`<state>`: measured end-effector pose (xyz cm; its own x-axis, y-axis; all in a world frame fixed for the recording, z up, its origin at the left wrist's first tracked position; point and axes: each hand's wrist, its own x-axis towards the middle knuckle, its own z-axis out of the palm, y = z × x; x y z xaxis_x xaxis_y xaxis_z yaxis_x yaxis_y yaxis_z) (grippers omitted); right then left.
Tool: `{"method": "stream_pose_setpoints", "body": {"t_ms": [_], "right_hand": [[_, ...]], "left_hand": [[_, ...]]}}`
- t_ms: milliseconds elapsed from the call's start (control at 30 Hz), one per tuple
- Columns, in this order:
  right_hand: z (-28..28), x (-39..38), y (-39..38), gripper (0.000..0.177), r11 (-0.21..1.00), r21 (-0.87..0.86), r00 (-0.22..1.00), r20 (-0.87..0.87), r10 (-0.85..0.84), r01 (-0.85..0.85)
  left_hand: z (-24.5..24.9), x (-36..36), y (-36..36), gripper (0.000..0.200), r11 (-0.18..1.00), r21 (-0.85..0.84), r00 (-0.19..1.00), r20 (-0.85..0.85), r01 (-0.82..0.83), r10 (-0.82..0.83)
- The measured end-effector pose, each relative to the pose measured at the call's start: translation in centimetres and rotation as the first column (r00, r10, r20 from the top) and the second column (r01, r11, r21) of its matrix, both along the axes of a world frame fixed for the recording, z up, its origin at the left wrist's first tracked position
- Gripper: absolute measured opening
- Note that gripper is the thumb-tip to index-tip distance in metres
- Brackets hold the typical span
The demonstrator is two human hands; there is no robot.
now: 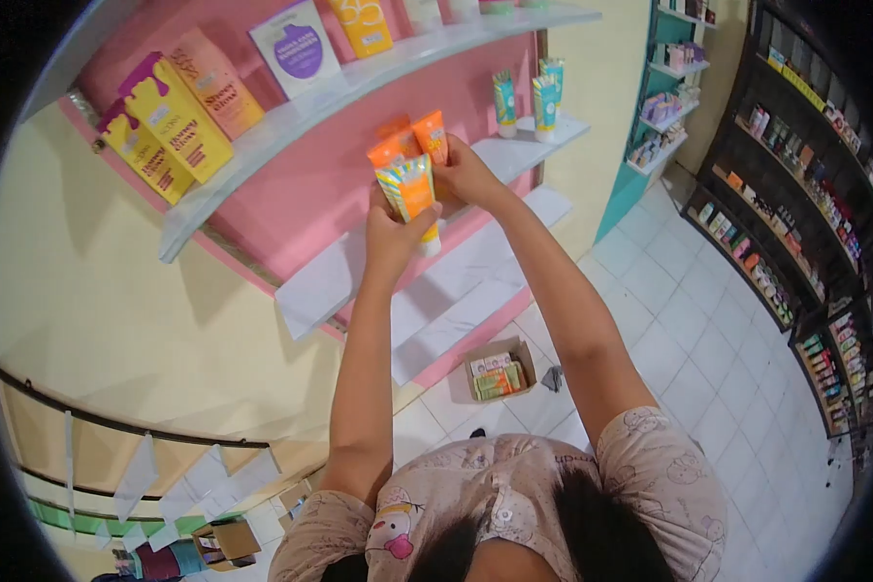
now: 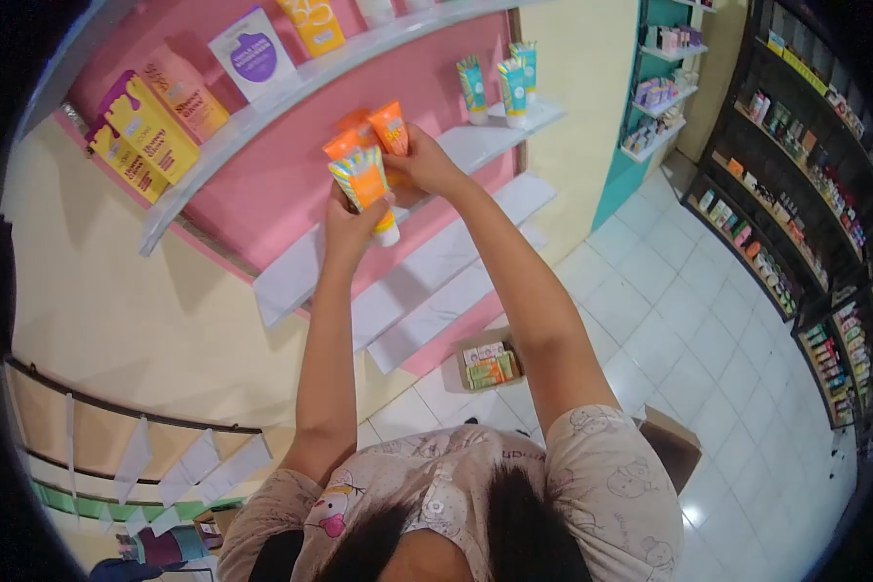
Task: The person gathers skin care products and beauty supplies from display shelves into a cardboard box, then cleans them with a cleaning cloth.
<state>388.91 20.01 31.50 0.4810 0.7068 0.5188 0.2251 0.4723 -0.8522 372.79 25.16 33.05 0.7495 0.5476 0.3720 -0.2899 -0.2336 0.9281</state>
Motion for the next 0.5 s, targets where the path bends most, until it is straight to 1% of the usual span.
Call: {"method": "stream_pose_setpoints", "body": {"t_ms": [67,100,133,167,200,233,267,300,333,367,400,433,467,500], "right_hand": [[-0.7,0.5,0.1,0.043,0.992,-0.002,0.986,0.112,-0.126,0.127],[-0.7,0.3,-0.5,0.047,0.978,-0.003,0.969,0.138,-0.208,0.21],[-0.5,-0.1,-1.4,0.052,0.957,-0.011,0.945,0.161,-0.285,0.29],[-0.1,-0.5,-2.7,0.055,0.96,-0.04,0.955,0.122,-0.272,0.278],[0.0,-1.0,-4.1,0.058,0.961,-0.07,0.962,0.078,-0.262,0.267],[-0.3,-1.7,-5.8,0.058,0.967,-0.027,0.967,-0.015,-0.255,0.255],[-0.6,-2.3,-7.4,0.058,0.967,0.024,0.963,-0.101,-0.249,0.252],[-1.1,-2.7,-8.9,0.058,0.963,0.083,0.956,-0.174,-0.238,0.255],[-2.1,-3.5,-11.0,0.058,0.981,0.115,0.938,-0.327,-0.112,0.157],[-3.2,-4.4,-13.4,0.058,0.984,0.168,0.885,-0.465,0.02,0.066],[-5.8,-4.5,-15.4,0.054,0.988,0.147,0.787,-0.614,0.063,0.036],[-9.5,-4.8,-17.3,0.051,0.991,0.137,0.66,-0.745,0.099,0.006],[-13.1,-5.2,-19.1,0.05,0.997,0.079,0.593,-0.804,0.053,0.018],[-16.8,-6.0,-20.6,0.048,1.0,0.019,0.52,-0.854,0.006,0.02]], "left_hand": [[0.4,-0.1,-0.5,0.055,1.0,-0.018,0.999,0.033,-0.022,0.022],[0.3,-0.4,-0.5,0.054,0.999,-0.033,0.999,0.039,-0.034,0.035],[-0.5,-0.5,0.1,0.054,0.998,-0.057,0.997,0.078,-0.013,0.017],[-1.5,-1.0,0.6,0.054,0.996,-0.084,0.993,0.116,0.009,0.0],[-2.0,-1.8,0.3,0.055,0.986,-0.141,0.983,0.173,0.089,-0.064],[-2.0,-2.8,-0.1,0.055,0.966,-0.198,0.965,0.234,0.166,-0.118],[-2.1,-4.4,-0.8,0.056,0.934,-0.207,0.94,0.245,0.292,-0.239],[-2.2,-5.9,-1.4,0.062,0.967,-0.075,0.964,0.127,0.245,-0.235],[-3.4,-7.7,-2.4,0.069,0.912,-0.321,0.965,0.138,0.256,-0.222],[-6.5,-9.5,-1.4,0.064,0.768,-0.545,0.942,0.197,0.336,-0.272],[-8.6,-10.0,-2.2,0.061,0.697,-0.531,0.876,0.254,0.481,-0.41],[-10.1,-10.4,-3.3,0.06,0.606,-0.509,0.787,0.308,0.611,-0.535],[-10.9,-11.0,-4.7,0.05,0.572,-0.574,0.781,0.213,0.586,-0.587],[-13.3,-12.6,-6.4,0.055,0.52,-0.747,0.864,0.143,0.414,-0.482]]}}
